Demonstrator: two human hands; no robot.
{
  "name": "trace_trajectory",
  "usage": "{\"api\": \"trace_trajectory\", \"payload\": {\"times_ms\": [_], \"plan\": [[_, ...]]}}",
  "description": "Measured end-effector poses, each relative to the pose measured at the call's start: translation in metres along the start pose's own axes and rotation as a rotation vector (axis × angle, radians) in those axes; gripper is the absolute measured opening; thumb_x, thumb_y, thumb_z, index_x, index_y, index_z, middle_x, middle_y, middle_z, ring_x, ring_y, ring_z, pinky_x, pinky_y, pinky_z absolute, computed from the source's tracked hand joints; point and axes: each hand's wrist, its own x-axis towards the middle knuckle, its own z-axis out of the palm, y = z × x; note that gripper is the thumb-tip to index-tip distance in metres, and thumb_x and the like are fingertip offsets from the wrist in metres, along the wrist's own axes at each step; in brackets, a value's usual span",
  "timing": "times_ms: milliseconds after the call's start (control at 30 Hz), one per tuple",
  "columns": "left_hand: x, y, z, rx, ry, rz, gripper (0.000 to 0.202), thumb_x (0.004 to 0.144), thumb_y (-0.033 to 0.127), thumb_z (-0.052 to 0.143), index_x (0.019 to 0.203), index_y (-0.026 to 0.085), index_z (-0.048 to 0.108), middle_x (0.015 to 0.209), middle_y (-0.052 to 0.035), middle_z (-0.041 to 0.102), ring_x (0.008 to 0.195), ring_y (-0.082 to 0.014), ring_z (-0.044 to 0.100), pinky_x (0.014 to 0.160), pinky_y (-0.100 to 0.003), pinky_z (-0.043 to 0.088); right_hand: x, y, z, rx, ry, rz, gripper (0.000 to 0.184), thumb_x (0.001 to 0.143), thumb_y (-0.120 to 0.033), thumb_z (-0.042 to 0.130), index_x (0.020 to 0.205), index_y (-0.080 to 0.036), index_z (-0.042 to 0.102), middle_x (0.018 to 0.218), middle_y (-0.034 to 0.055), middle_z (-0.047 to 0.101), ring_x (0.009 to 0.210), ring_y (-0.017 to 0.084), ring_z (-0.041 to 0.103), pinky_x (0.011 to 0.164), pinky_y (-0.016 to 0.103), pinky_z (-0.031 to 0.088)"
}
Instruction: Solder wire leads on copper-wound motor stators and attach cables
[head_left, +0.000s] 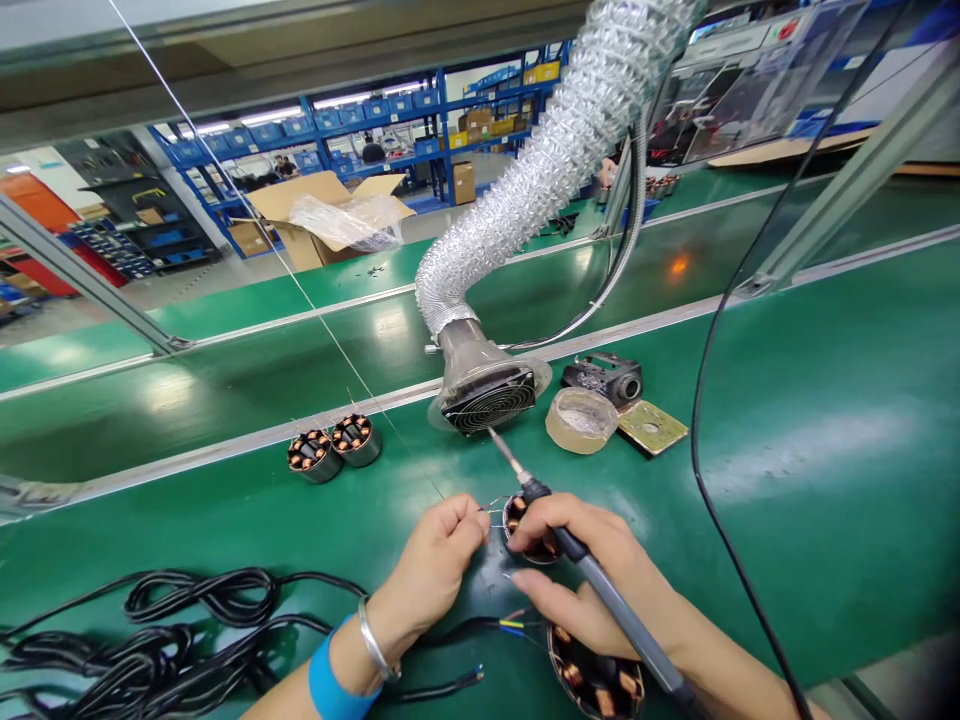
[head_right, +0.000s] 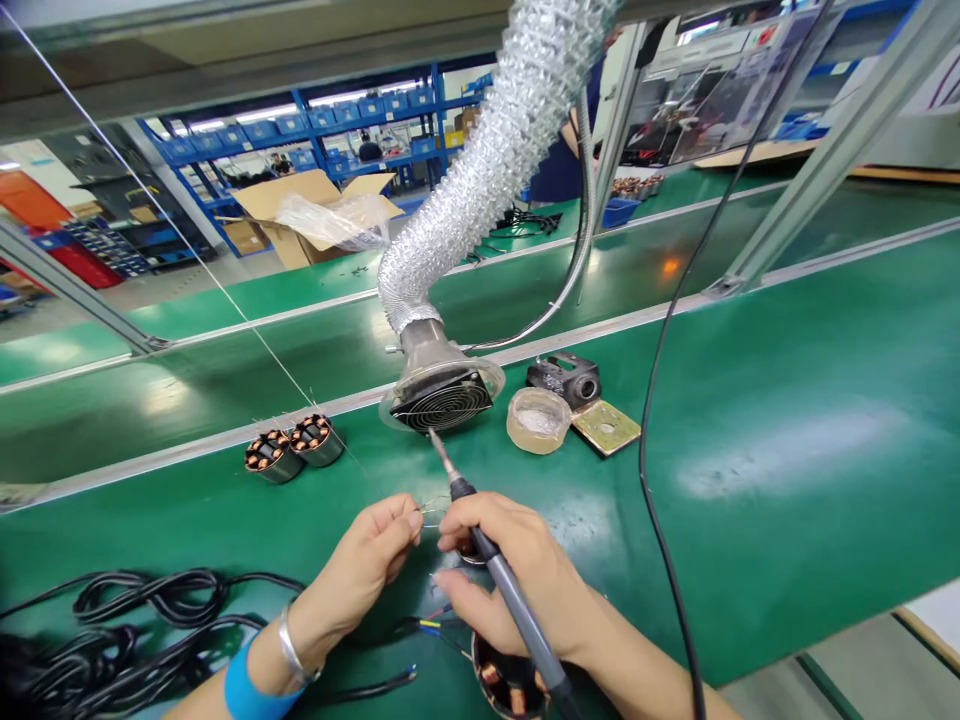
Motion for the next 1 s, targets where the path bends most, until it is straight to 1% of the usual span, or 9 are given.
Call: {"api": "trace_trajectory", "payload": {"times_ms": [67,167,233,300,400,567,733,867,1000], "plan": [[0.000,-0.001,-0.001,0.000,-0.008,-0.002,0.040,0.082,0.052,0.057,0.066,0.020,0.039,0.049,0.0119,0.024,0.044,-0.0058,0.016,0.044,-0.021,0.013,0.001,0.000,-0.003,0.028,-0.093,0.035,0.033,0.069,-0.007,0.071,0.094,-0.023,0.056,0.084,-0.0026,0.068,0.074,0.013,0.064,0.070,0.023,0.052],[0.000,-0.003,-0.001,0.005,-0.006,-0.006,0.038,0.084,0.051,0.055,0.067,0.020,0.039,0.050,0.0119,0.024,0.044,-0.0058,0.016,0.044,-0.021,0.012,0.004,0.003,-0.004,0.019,-0.129,-0.009,0.031,0.073,-0.007,0.071,0.095,-0.024,0.057,0.084,-0.0026,0.070,0.077,0.013,0.064,0.072,0.024,0.050],[0.000,-0.004,0.000,0.009,-0.005,-0.010,0.036,0.085,0.050,0.053,0.068,0.020,0.039,0.051,0.0117,0.023,0.045,-0.0059,0.016,0.044,-0.021,0.012,0.006,0.007,-0.002,-0.004,-0.098,-0.087,0.025,0.078,-0.008,0.068,0.095,-0.024,0.057,0.082,-0.0022,0.069,0.073,0.014,0.062,0.071,0.025,0.049],[0.000,-0.004,0.001,0.016,-0.001,-0.013,0.035,0.085,0.049,0.052,0.068,0.020,0.039,0.051,0.0118,0.022,0.045,-0.0059,0.015,0.044,-0.021,0.012,0.006,0.011,0.000,-0.029,-0.026,-0.147,0.022,0.083,-0.007,0.062,0.097,-0.023,0.057,0.082,-0.0008,0.068,0.072,0.014,0.060,0.070,0.026,0.049],[0.000,-0.003,0.002,0.035,0.020,-0.014,0.034,0.085,0.048,0.051,0.068,0.020,0.041,0.050,0.0120,0.021,0.044,-0.0062,0.014,0.044,-0.021,0.012,0.004,0.016,0.003,-0.053,0.058,-0.159,0.023,0.086,-0.005,0.056,0.102,-0.021,0.055,0.085,0.0018,0.065,0.074,0.015,0.059,0.068,0.027,0.049],[-0.001,-0.001,0.005,0.083,0.046,-0.007,0.033,0.085,0.048,0.050,0.067,0.021,0.041,0.049,0.0118,0.022,0.044,-0.0070,0.015,0.044,-0.022,0.012,0.002,0.018,0.006,-0.002,0.065,-0.165,0.023,0.088,-0.003,0.050,0.102,-0.021,0.053,0.085,0.0021,0.062,0.073,0.014,0.055,0.065,0.026,0.049],[-0.003,-0.001,0.009,0.144,0.072,0.021,0.035,0.085,0.050,0.048,0.067,0.021,0.040,0.049,0.0116,0.023,0.045,-0.0075,0.016,0.044,-0.022,0.015,0.003,0.014,0.005,0.022,0.067,-0.158,0.024,0.086,-0.003,0.052,0.103,-0.020,0.055,0.086,0.0028,0.064,0.076,0.015,0.056,0.067,0.028,0.050],[-0.004,-0.001,0.010,0.195,0.095,0.037,0.035,0.085,0.049,0.047,0.066,0.021,0.039,0.050,0.0105,0.024,0.047,-0.0082,0.019,0.045,-0.023,0.017,-0.001,0.015,0.003,-0.001,0.068,-0.175,0.029,0.084,-0.004,0.054,0.109,-0.019,0.057,0.089,0.0053,0.065,0.078,0.018,0.057,0.066,0.031,0.051],[-0.004,-0.002,0.008,0.223,0.087,0.030,0.035,0.086,0.049,0.046,0.066,0.021,0.039,0.051,0.0100,0.026,0.047,-0.0084,0.021,0.046,-0.023,0.018,-0.007,0.014,-0.003,0.033,0.149,-0.169,0.039,0.088,-0.001,0.050,0.120,-0.021,0.057,0.094,0.0045,0.069,0.081,0.017,0.061,0.069,0.030,0.052]]}}
